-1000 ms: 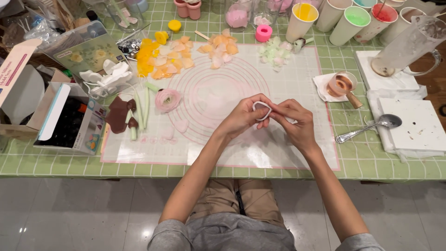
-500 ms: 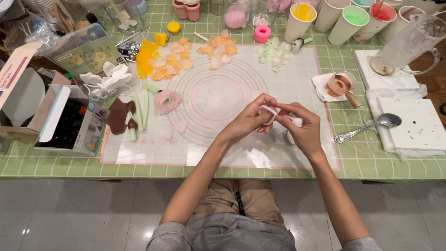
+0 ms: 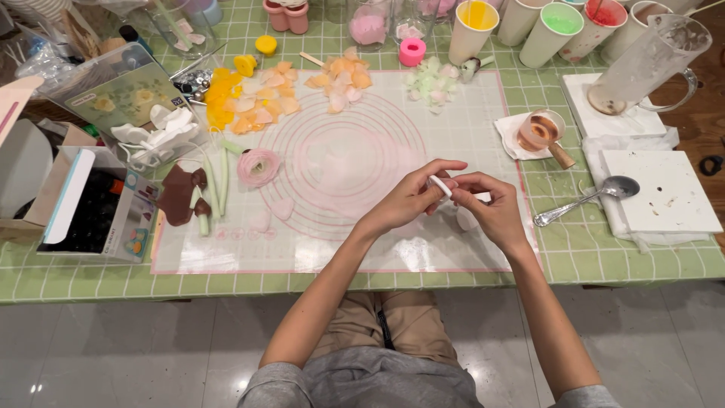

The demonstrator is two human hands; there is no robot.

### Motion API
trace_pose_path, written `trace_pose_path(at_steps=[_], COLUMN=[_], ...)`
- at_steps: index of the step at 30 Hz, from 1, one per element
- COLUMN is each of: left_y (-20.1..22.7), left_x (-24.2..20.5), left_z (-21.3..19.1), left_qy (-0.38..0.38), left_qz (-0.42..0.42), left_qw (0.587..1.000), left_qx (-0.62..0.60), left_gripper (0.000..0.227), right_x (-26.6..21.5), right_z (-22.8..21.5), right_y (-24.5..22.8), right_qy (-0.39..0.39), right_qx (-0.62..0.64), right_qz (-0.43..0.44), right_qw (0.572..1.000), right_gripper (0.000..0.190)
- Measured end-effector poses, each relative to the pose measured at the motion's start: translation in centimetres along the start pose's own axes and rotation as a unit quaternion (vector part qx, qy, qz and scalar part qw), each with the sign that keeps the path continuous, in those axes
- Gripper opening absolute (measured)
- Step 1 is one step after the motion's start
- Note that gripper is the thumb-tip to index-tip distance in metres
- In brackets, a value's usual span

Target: The recorder is using a heart-shaped cutter to punch out shapes from a sheet of thin white material, likely wax, on a workbench in a craft studio.

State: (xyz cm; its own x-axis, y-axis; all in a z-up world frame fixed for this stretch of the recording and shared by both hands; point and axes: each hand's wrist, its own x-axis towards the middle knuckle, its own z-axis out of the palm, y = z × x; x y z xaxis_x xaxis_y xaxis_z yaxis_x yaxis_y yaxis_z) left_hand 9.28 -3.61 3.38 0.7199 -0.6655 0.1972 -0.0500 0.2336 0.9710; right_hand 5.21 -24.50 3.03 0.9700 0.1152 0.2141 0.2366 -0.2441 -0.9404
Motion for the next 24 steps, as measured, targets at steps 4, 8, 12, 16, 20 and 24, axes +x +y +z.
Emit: trace_pose_path(at_steps=[4,8,12,16,20,24], left_y=[-0.2,-1.0,-0.8,1.7,0.0,-2.4], left_x=[0.0,-0.1,-0.4,-1.1,-1.0,-0.2], left_z=[0.0,0.3,0.6,2.0,2.2,2.3], left_qy=[-0.009,0.01,0.08,0.124,0.173,0.102], left_qz=[-0.007,0.03,0.098,0.079,0.133,0.093], left_qw=[1.0,0.997,0.971,0.958,0.931,0.907], left_qx=[0.001,0.068,0.204,0.248,0.294,0.399], left_gripper=[0.05,0.057,0.075,0.065,0.056,0.042], right_x=[0.0,-0.2,-0.4,-0.6,-0.6,-0.6], right_z=[0.0,0.0,-0.2,-0.4,-1.1,-2.6], right_y=[0.0,0.7,0.8,0.9,2.4,3.3], right_qy=[0.004,0.029,0.059,0.078,0.149,0.209], right_qx=[-0.004,0.005,0.042,0.117,0.172,0.176], right_qz=[0.006,0.007,0.03,0.08,0.109,0.074], right_qw=[1.0,1.0,0.997,0.987,0.968,0.959], right_gripper=[0.02,0.017,0.017,0.018,0.018,0.018])
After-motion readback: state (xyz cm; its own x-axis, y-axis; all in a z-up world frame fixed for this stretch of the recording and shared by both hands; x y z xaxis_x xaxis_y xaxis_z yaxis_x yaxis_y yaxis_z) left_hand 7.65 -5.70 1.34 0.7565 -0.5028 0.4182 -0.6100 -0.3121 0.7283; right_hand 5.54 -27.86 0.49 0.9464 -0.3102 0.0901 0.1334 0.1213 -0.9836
